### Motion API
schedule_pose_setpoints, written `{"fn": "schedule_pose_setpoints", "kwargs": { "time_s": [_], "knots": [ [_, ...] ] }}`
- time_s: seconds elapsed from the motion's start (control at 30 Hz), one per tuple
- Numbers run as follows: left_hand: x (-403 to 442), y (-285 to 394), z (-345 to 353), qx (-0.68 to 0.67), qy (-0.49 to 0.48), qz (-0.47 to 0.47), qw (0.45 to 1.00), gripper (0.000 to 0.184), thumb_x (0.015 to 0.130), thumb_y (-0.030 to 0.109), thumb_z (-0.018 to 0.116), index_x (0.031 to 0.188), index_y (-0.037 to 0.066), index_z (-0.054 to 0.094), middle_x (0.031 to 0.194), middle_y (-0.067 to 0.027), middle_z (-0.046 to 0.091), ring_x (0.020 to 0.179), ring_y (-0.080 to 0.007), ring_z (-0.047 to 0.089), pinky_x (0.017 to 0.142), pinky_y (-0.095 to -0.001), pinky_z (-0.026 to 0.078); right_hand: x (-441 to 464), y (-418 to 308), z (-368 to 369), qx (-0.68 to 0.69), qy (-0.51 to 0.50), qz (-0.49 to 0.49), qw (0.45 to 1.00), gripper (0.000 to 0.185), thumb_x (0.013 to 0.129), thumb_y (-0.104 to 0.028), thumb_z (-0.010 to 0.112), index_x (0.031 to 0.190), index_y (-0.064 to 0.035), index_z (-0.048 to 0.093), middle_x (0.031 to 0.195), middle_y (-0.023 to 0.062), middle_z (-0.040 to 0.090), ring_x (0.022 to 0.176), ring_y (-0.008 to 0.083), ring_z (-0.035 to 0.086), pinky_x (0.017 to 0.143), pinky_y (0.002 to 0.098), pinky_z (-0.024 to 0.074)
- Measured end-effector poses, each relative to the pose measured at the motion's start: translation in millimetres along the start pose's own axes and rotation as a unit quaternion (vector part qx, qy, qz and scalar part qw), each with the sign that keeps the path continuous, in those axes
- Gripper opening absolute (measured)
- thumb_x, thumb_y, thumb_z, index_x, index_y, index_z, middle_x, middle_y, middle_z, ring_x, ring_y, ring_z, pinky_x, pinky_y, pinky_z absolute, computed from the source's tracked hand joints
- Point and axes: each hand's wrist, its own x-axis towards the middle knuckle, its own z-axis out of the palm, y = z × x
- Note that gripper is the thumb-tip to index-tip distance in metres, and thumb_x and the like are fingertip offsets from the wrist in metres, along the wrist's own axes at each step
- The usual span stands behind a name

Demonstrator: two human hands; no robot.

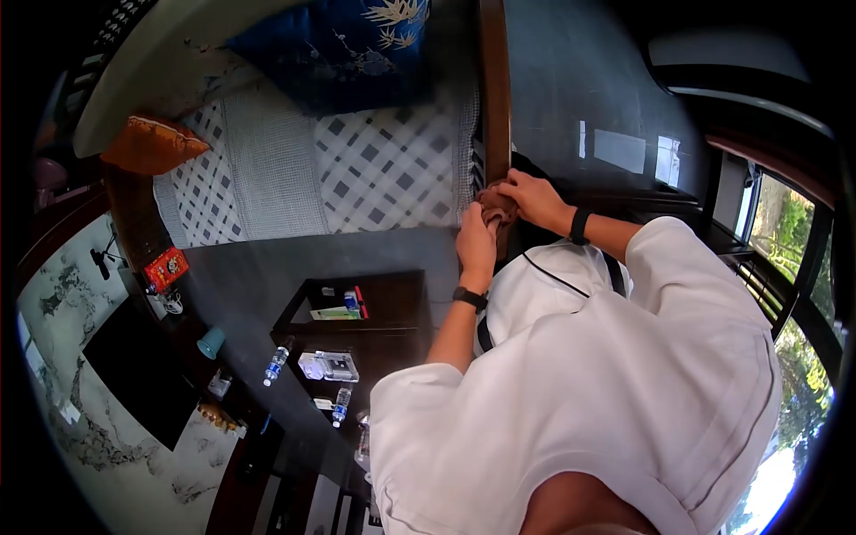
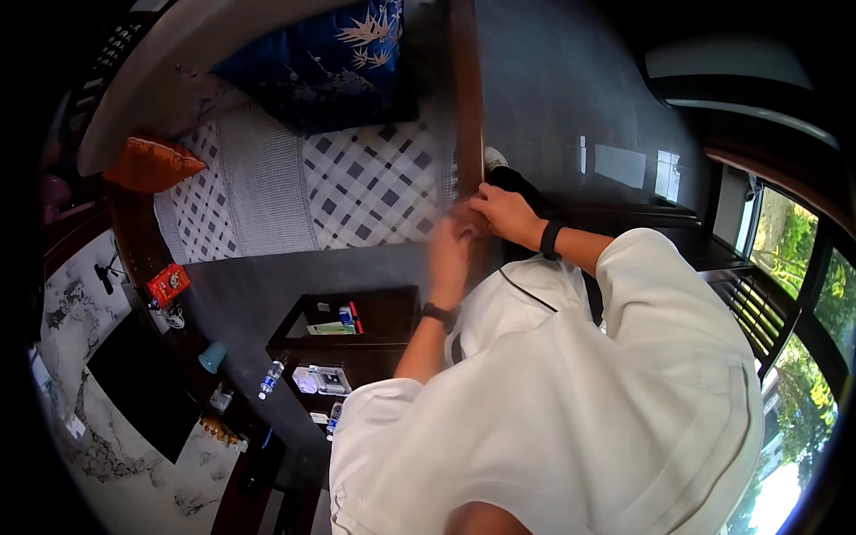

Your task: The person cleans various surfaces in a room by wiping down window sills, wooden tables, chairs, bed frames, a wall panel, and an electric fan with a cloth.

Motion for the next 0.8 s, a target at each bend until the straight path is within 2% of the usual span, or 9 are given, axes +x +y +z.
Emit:
{"fn": "schedule_pose_setpoints", "kwargs": {
  "time_s": [0.07,0.17,0.27,0.37,0.53,0.6,0.7,0.8],
  "knots": [
    [-3.4,10.1,15.3,0.021,0.031,-0.034,0.999,0.028,0.092,0.018,0.065,0.111,0.005,0.050,0.107,-0.0198,0.060,0.096,-0.0437,0.059,0.077,-0.0491,0.049,10.5,15.5,-8.8,-0.021,-0.055,-0.053,0.997,0.028,0.075,-0.010,0.069,0.102,-0.0136,0.062,0.096,0.0091,0.053,0.091,0.0283,0.061,0.069,0.0391,0.0535],
    [5.2,39.1,35.0,-0.006,0.071,-0.111,0.991,0.028,0.092,0.019,0.066,0.111,0.006,0.049,0.107,-0.0194,0.060,0.097,-0.0436,0.059,0.078,-0.0486,0.050,30.9,34.5,-32.5,-0.017,-0.061,-0.125,0.990,0.030,0.076,-0.013,0.070,0.105,-0.0145,0.065,0.096,0.0083,0.054,0.091,0.0276,0.061,0.069,0.0391,0.0541],
    [45.6,78.0,38.0,0.008,0.061,-0.158,0.986,0.029,0.092,0.019,0.066,0.112,0.007,0.049,0.109,-0.0185,0.060,0.097,-0.0428,0.060,0.078,-0.0485,0.050,57.6,60.0,-62.1,-0.029,-0.053,-0.121,0.991,0.036,0.076,-0.014,0.071,0.112,-0.0166,0.066,0.097,0.0077,0.056,0.093,0.0278,0.061,0.072,0.0395,0.0546],
    [103.8,84.0,59.8,-0.052,0.109,-0.102,0.987,0.029,0.092,0.019,0.065,0.114,0.008,0.049,0.111,-0.0178,0.060,0.095,-0.0425,0.062,0.077,-0.0484,0.051,92.4,83.4,-98.0,-0.011,-0.037,-0.097,0.995,0.050,0.073,-0.005,0.072,0.120,-0.0199,0.067,0.103,0.0063,0.061,0.098,0.0291,0.063,0.077,0.0383,0.0547],
    [191.3,126.9,41.6,-0.020,0.133,-0.087,0.987,0.029,0.093,0.023,0.063,0.114,0.009,0.048,0.111,-0.0187,0.061,0.095,-0.0435,0.064,0.077,-0.0494,0.053,148.7,104.1,-146.3,-0.070,0.015,-0.066,0.995,0.050,0.075,-0.005,0.072,0.123,-0.0197,0.067,0.104,0.0076,0.062,0.092,0.0311,0.064,0.074,0.0393,0.0560],
    [188.9,123.6,39.9,-0.022,0.122,-0.104,0.987,0.030,0.094,0.026,0.062,0.114,0.009,0.048,0.111,-0.0192,0.061,0.094,-0.0439,0.064,0.077,-0.0501,0.052,147.8,105.3,-144.0,-0.095,0.016,-0.088,0.991,0.051,0.076,-0.005,0.071,0.124,-0.0200,0.066,0.103,0.0078,0.062,0.090,0.0312,0.064,0.072,0.0398,0.0560],
    [166.7,114.3,37.6,-0.022,0.136,-0.096,0.986,0.031,0.095,0.030,0.061,0.115,0.009,0.049,0.111,-0.0182,0.062,0.093,-0.0444,0.064,0.075,-0.0513,0.052,140.8,100.7,-126.8,-0.115,-0.025,-0.077,0.990,0.041,0.079,-0.010,0.069,0.119,-0.0211,0.064,0.099,0.0078,0.057,0.092,0.0320,0.061,0.076,0.0419,0.0538],
    [128.3,104.2,36.1,0.000,0.141,-0.125,0.982,0.032,0.094,0.031,0.061,0.115,0.010,0.049,0.110,-0.0167,0.063,0.092,-0.0442,0.064,0.075,-0.0515,0.052,124.0,79.3,-114.2,-0.080,-0.048,-0.139,0.986,0.037,0.079,-0.013,0.069,0.115,-0.0189,0.064,0.099,0.0075,0.057,0.093,0.0312,0.061,0.075,0.0415,0.0542]
  ]
}}
